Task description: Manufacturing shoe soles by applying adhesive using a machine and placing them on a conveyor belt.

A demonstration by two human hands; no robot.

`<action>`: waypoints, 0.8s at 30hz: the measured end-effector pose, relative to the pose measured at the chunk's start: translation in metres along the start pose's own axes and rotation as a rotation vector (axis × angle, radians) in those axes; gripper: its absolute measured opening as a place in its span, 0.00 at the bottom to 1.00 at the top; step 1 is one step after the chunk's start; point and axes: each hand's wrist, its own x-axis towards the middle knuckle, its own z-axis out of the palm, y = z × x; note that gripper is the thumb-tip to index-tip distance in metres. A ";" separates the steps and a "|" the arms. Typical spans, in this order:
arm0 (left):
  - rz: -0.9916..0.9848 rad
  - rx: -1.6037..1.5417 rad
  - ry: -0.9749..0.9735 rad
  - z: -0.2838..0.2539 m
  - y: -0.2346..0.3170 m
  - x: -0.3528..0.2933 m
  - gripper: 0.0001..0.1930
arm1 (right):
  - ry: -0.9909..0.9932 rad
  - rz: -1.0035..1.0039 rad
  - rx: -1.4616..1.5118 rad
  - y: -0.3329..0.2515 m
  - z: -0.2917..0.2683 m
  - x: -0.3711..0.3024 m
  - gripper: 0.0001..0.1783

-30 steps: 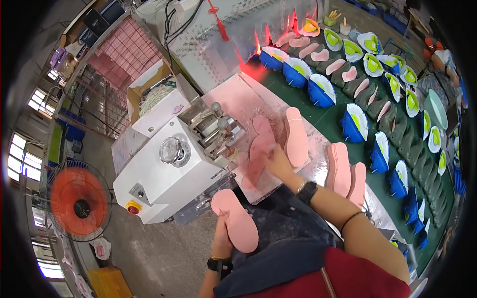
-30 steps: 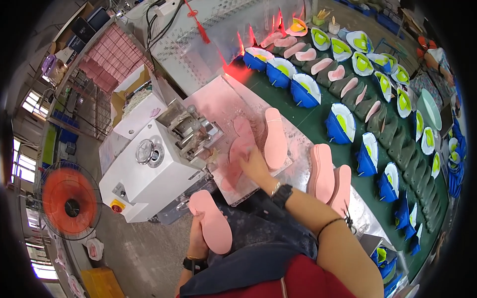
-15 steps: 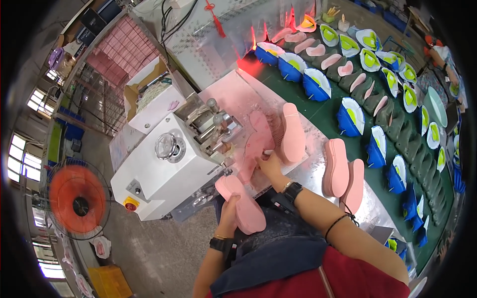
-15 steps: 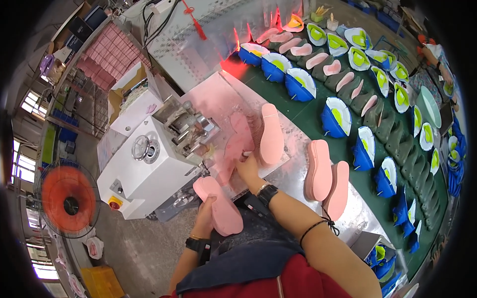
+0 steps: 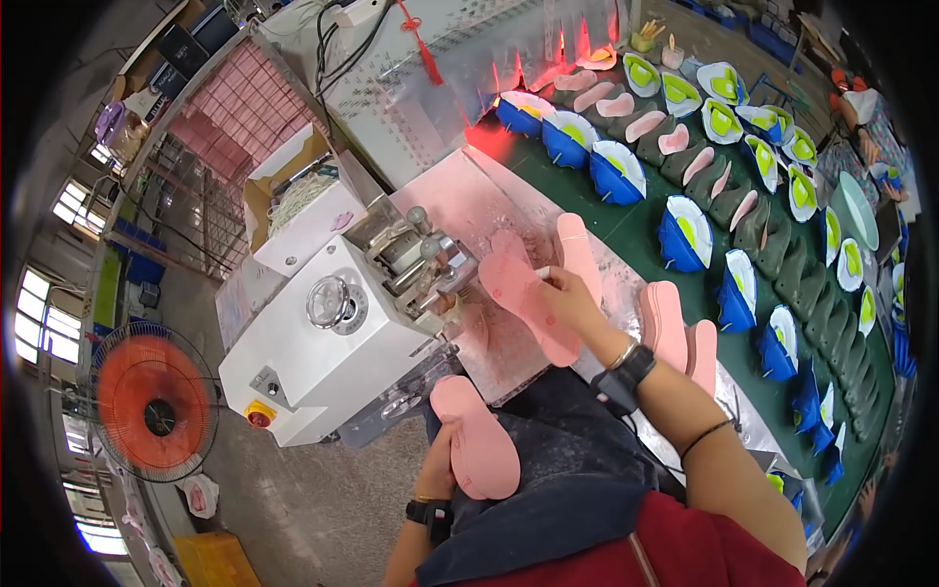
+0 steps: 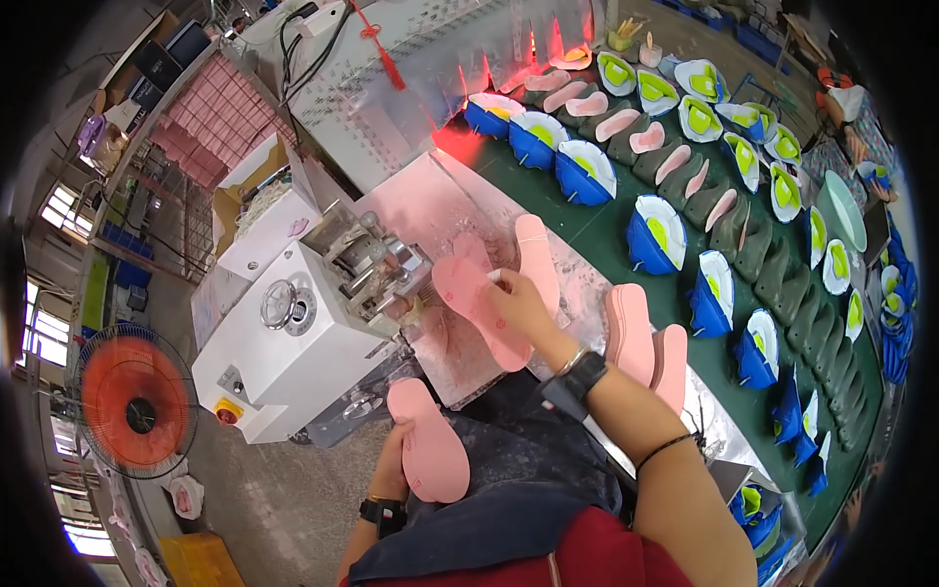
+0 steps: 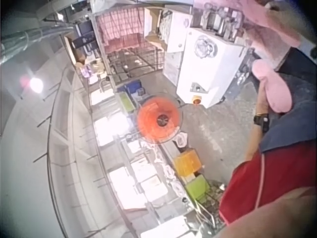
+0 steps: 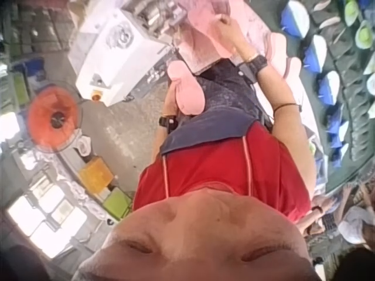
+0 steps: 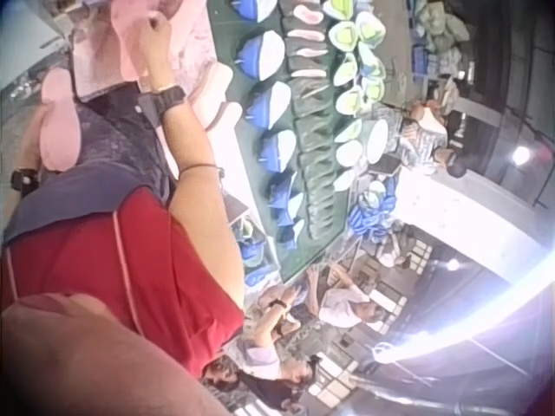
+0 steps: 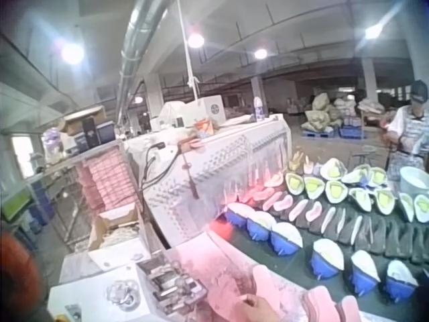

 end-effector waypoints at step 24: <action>0.242 0.450 0.134 -0.017 -0.008 -0.018 0.23 | 0.226 -0.356 -0.201 -0.019 0.036 0.124 0.14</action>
